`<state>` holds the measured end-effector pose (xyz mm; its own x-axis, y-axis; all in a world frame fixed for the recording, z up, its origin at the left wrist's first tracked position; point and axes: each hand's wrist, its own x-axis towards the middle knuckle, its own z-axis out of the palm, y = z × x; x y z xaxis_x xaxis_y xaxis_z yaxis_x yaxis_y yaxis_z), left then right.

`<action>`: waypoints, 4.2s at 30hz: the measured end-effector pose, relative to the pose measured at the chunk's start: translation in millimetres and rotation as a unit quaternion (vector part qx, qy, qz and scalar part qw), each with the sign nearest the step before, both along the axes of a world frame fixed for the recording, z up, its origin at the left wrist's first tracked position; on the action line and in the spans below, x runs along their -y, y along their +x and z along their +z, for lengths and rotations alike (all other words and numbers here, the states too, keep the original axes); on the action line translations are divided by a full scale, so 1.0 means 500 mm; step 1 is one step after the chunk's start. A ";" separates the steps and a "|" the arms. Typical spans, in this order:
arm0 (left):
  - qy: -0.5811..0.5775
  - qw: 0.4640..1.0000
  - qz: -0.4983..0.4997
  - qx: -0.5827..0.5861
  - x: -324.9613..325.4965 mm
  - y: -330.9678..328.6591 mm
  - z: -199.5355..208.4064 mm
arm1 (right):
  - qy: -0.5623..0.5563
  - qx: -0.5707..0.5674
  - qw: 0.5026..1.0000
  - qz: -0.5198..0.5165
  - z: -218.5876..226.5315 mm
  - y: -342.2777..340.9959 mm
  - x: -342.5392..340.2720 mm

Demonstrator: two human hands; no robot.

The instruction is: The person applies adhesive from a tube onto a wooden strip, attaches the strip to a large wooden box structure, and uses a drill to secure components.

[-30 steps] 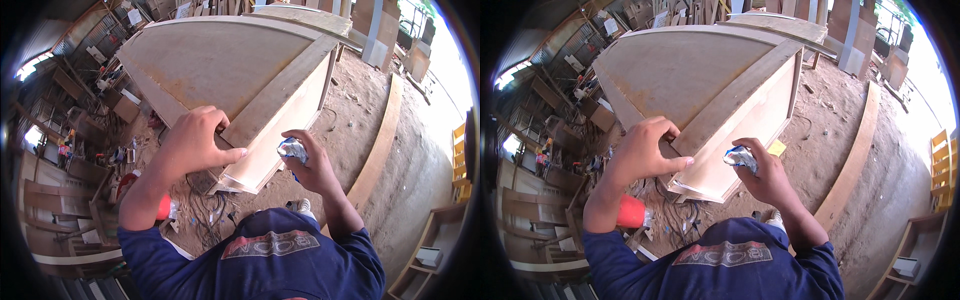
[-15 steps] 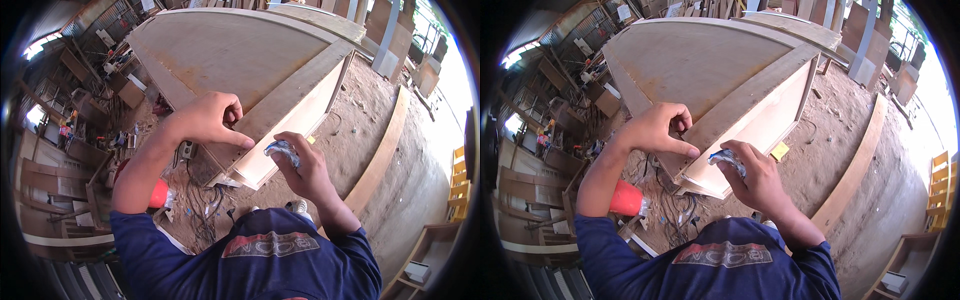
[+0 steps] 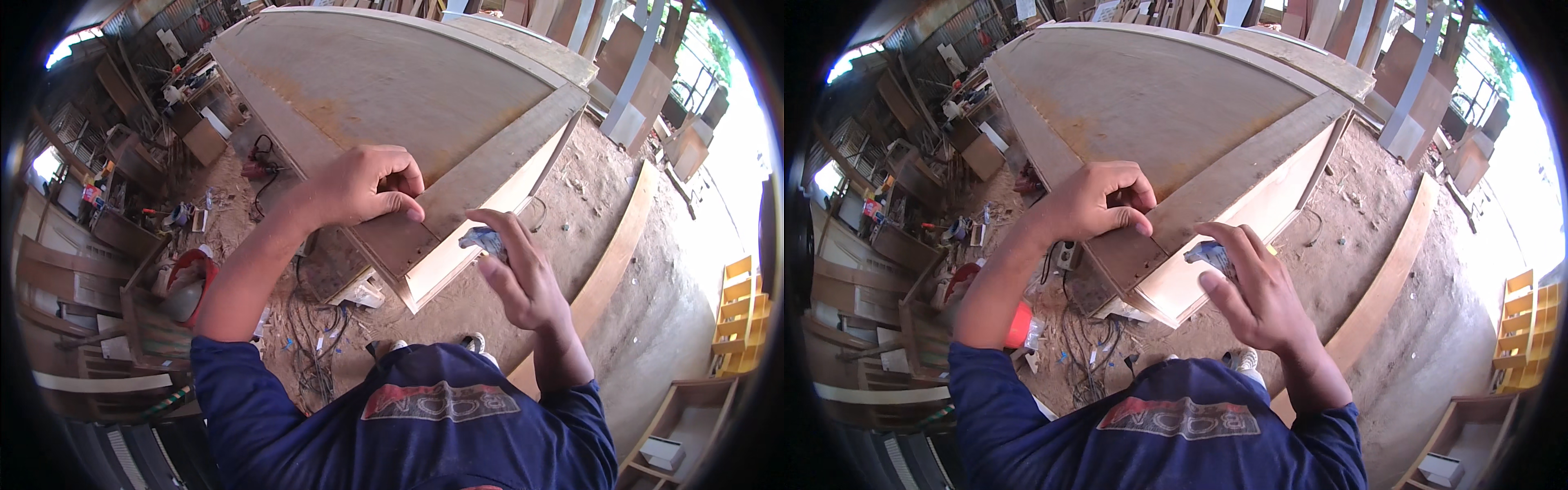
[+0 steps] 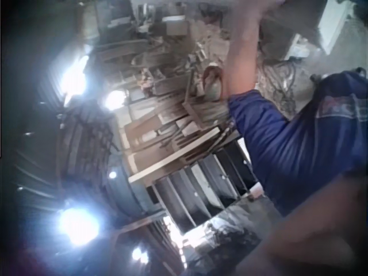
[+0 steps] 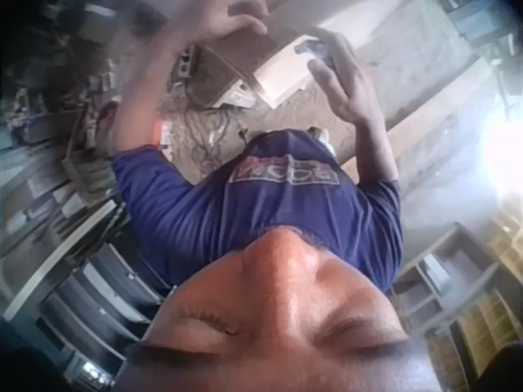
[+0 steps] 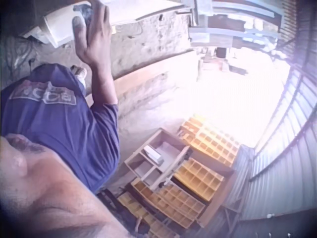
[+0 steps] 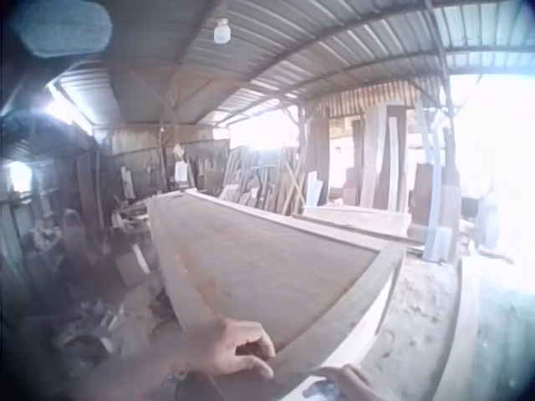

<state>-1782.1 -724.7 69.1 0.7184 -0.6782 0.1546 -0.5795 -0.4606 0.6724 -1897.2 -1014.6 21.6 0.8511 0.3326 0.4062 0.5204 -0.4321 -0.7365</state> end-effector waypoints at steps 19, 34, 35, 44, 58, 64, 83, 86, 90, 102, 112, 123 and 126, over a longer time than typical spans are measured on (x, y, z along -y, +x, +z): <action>-0.169 0.960 0.026 0.221 -0.060 -0.043 -0.103 | -0.260 0.187 0.926 0.198 0.155 0.177 -0.111; -0.166 0.952 0.051 0.250 -0.055 -0.039 -0.115 | -0.307 0.190 0.908 0.213 0.172 0.191 -0.117; -0.173 0.950 0.053 0.255 -0.053 -0.036 -0.117 | -0.275 0.203 0.911 0.230 0.169 0.195 -0.117; -0.182 0.946 0.050 0.264 -0.055 -0.034 -0.121 | -0.316 0.230 0.888 0.244 0.174 0.136 -0.089; -0.186 0.940 0.062 0.279 -0.049 -0.036 -0.119 | -0.285 0.128 0.910 0.272 0.174 0.154 -0.087; -0.187 0.937 0.062 0.288 -0.044 -0.035 -0.119 | -0.277 0.122 0.917 0.261 0.173 0.162 -0.081; -0.116 0.937 0.138 0.300 -0.048 -0.060 -0.111 | -0.210 0.247 0.942 0.090 0.116 0.377 -0.092; -0.096 0.926 0.187 0.313 -0.052 -0.072 -0.116 | -0.224 0.268 0.925 0.150 0.105 0.322 -0.076; -0.068 0.934 0.182 0.298 -0.054 -0.069 -0.120 | -0.207 0.265 0.893 0.301 0.100 0.256 -0.055; -0.076 0.934 0.183 0.296 -0.058 -0.060 -0.132 | -0.189 0.095 0.871 0.444 0.084 0.271 0.020; -0.076 0.936 0.186 0.291 -0.059 -0.062 -0.124 | -0.187 0.162 0.903 0.350 0.080 0.245 -0.025; -0.095 0.932 0.186 0.296 -0.056 -0.066 -0.128 | -0.157 0.129 0.908 0.366 0.105 0.242 -0.023; -0.084 0.932 0.181 0.302 -0.055 -0.061 -0.125 | -0.238 0.177 0.897 0.327 0.068 0.244 -0.043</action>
<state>-1812.6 -697.2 6.6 0.6425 -0.3386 0.6874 -0.7031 -0.6172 0.3532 -1775.1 -993.3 55.7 0.2558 0.9216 0.2921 0.9424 -0.1704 -0.2878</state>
